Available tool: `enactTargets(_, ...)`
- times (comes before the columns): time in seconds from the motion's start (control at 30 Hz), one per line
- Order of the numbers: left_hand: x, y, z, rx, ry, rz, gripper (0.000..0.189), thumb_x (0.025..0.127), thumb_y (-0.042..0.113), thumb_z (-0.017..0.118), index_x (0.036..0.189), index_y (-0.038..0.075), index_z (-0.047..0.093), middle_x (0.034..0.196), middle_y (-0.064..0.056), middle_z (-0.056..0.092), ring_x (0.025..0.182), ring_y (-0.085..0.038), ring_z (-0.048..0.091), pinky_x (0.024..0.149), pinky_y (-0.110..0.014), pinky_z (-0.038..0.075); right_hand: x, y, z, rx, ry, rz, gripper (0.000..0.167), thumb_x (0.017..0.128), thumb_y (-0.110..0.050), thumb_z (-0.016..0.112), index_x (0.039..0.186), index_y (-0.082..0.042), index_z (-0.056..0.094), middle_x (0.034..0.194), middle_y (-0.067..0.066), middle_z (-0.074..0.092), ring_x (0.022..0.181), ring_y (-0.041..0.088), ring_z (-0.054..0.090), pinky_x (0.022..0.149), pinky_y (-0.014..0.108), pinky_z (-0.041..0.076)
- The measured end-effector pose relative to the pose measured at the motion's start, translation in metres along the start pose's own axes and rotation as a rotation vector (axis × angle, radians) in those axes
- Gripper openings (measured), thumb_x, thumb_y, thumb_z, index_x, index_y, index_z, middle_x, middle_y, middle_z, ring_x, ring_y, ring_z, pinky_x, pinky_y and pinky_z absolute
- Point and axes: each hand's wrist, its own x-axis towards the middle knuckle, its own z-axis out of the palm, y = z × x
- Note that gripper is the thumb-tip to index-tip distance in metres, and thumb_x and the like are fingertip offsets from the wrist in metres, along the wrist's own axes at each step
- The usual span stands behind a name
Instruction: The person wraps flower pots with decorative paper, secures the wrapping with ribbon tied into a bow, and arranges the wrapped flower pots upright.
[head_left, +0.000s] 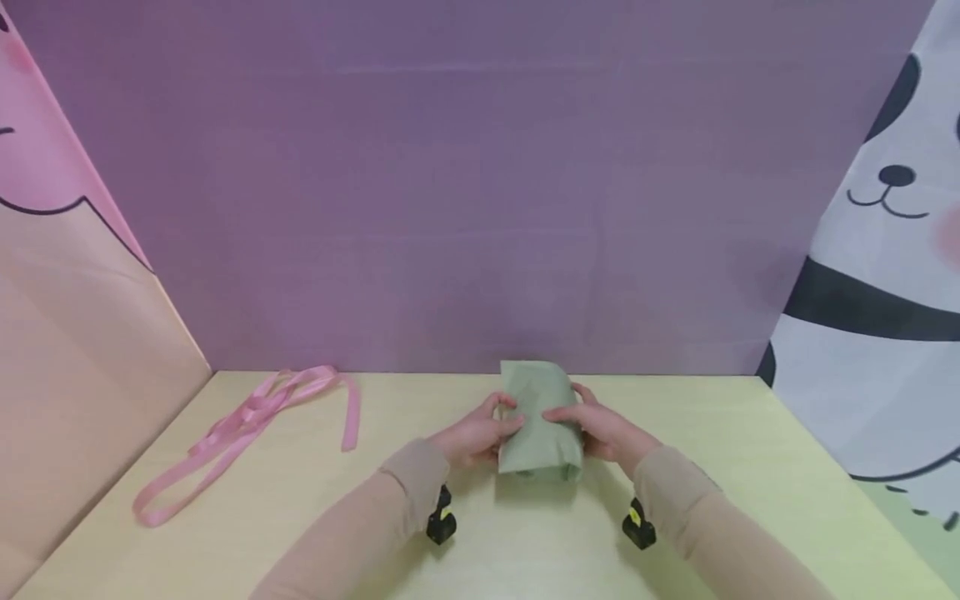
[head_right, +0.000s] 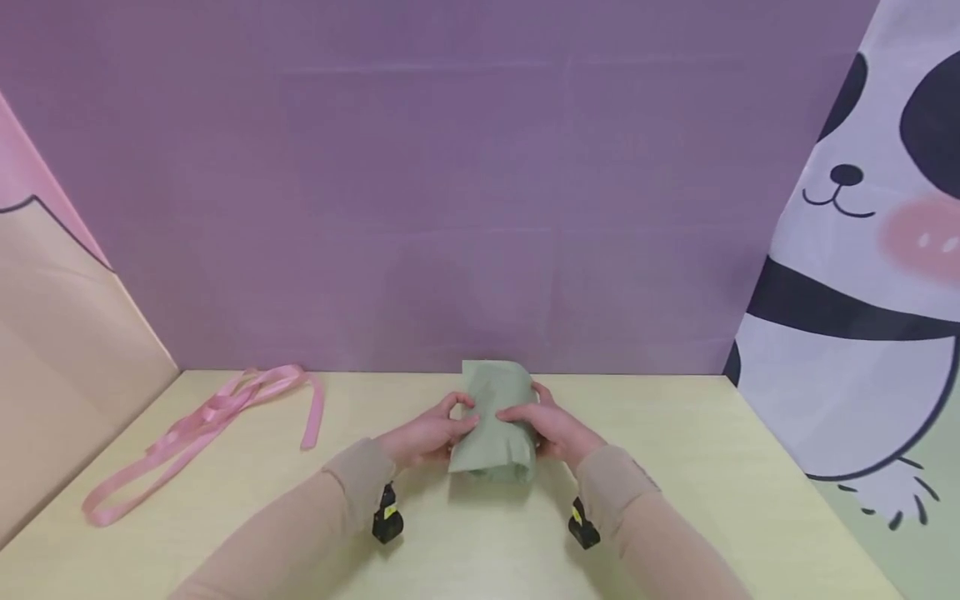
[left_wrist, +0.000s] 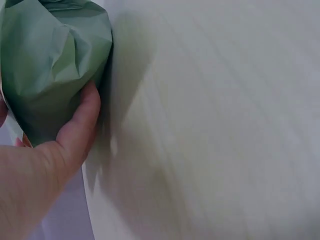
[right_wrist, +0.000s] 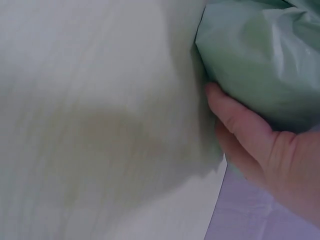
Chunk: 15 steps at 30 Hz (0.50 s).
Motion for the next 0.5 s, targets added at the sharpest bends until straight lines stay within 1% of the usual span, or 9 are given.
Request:
enactTargets(0.13, -0.011, 0.005, -0.002, 0.051, -0.029, -0.005, 0.02, 0.101, 0.018, 0.045, 0.114, 0.013, 0.031, 0.088, -0.01, 0.058, 0.073, -0.017, 0.062, 0.062, -0.03, 0.052, -0.008, 0.0, 0.004, -0.04, -0.032, 0.006, 0.096, 0.086, -0.012, 0.06, 0.151, -0.018, -0.011, 0.149, 0.033, 0.006, 0.127, 0.046, 0.032, 0.099, 0.055, 0.04)
enactTargets(0.23, -0.02, 0.006, -0.003, 0.071, -0.059, -0.017, 0.019, 0.1, 0.016, 0.045, 0.111, 0.013, 0.03, 0.085, -0.009, 0.056, 0.072, -0.018, 0.061, 0.062, -0.031, 0.051, -0.014, 0.0, 0.01, -0.057, -0.046, 0.016, 0.097, 0.085, -0.011, 0.062, 0.151, -0.019, -0.009, 0.149, 0.032, 0.005, 0.128, 0.047, 0.032, 0.099, 0.057, 0.04)
enactTargets(0.37, -0.03, 0.006, -0.006, 0.075, -0.105, -0.032, 0.018, 0.1, 0.016, 0.045, 0.106, 0.013, 0.028, 0.078, -0.007, 0.053, 0.069, -0.018, 0.058, 0.062, -0.03, 0.05, -0.019, 0.002, 0.016, -0.06, -0.057, 0.022, 0.097, 0.084, -0.01, 0.063, 0.151, -0.02, -0.007, 0.149, 0.031, 0.007, 0.124, 0.045, 0.035, 0.095, 0.055, 0.043)
enactTargets(0.5, -0.035, 0.003, -0.009, 0.073, -0.125, -0.053, 0.018, 0.099, 0.013, 0.046, 0.103, 0.014, 0.029, 0.075, -0.006, 0.05, 0.068, -0.018, 0.057, 0.062, -0.03, 0.05, -0.023, 0.009, 0.021, -0.059, -0.067, 0.02, 0.097, 0.083, -0.011, 0.063, 0.151, -0.02, -0.006, 0.147, 0.03, 0.01, 0.118, 0.041, 0.039, 0.091, 0.052, 0.046)
